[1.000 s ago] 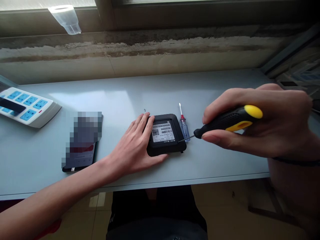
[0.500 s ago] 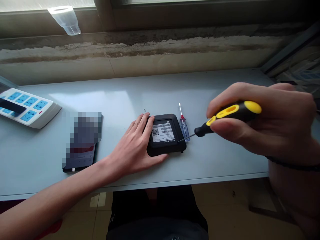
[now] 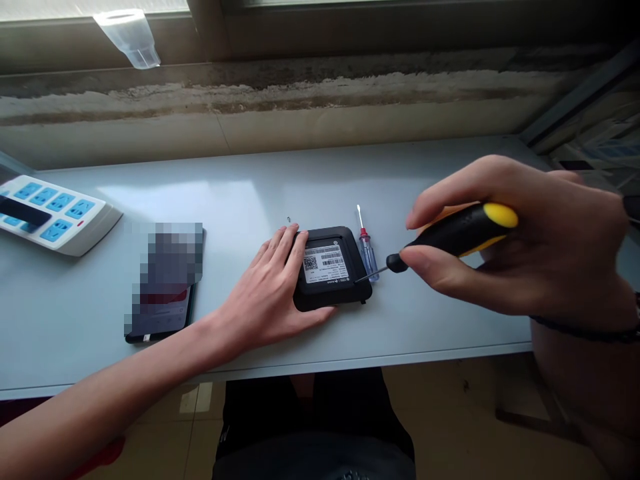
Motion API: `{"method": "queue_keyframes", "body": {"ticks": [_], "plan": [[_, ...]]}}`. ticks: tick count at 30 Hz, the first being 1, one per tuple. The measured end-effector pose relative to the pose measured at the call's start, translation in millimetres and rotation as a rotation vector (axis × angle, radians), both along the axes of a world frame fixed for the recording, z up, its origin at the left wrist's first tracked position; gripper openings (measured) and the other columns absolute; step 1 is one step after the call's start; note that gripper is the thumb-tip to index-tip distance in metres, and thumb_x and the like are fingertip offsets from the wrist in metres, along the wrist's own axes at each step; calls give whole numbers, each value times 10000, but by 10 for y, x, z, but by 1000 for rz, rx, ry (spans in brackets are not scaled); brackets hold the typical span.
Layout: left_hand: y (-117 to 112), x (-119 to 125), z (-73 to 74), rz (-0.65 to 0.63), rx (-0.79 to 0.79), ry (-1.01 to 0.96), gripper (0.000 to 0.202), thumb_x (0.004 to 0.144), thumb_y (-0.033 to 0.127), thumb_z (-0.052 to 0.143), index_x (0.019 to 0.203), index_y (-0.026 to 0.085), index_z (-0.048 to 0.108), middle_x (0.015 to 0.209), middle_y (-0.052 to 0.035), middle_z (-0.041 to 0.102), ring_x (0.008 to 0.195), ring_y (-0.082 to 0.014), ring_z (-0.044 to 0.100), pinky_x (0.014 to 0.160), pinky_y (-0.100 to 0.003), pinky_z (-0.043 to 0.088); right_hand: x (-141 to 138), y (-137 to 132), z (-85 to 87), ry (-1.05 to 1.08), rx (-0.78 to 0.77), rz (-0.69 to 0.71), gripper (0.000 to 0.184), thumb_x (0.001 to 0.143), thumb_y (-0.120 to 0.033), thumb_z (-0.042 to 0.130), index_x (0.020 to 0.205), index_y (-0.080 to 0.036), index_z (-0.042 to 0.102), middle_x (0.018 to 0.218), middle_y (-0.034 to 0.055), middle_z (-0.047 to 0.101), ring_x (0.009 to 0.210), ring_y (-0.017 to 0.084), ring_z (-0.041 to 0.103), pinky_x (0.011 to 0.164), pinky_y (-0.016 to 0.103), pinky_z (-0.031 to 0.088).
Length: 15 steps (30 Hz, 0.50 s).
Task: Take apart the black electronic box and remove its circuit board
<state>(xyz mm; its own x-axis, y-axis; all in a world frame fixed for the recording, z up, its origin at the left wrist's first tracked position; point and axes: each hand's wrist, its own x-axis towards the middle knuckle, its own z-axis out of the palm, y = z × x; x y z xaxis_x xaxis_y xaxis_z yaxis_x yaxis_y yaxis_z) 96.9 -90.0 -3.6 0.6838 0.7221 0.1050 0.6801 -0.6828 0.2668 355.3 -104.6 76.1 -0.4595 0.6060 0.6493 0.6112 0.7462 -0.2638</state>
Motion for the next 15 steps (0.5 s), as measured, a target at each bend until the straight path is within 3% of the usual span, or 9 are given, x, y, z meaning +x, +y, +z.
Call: {"method": "queue_keyframes", "body": {"ticks": [5,9,15], "plan": [[13,13,9,0,-11,-3,1080,858,664,655,1571,-48,267,1647,-344,305,1575,-453,258,1273,-606,307,33,-25,-61,74,-105,44,355,732,-123,656,1029,-283,548,759,-25,600,607,150,621,466,307,488],[12,17,20,5,-26,4,1089,857,665,659,1577,-46,257,1661,-339,277,1579,-456,240,1279,-605,293,46,-6,-113,150,-126,17,344,758,-184,694,1059,-295,569,788,-15,599,674,181,651,517,342,504],[14,13,38,11,-60,0,1101,859,684,651,1583,-40,245,1665,-349,252,1579,-470,223,1276,-632,277,1,50,-86,40,69,40,232,827,-266,784,933,-240,580,782,-35,610,484,53,481,387,258,356]]}}
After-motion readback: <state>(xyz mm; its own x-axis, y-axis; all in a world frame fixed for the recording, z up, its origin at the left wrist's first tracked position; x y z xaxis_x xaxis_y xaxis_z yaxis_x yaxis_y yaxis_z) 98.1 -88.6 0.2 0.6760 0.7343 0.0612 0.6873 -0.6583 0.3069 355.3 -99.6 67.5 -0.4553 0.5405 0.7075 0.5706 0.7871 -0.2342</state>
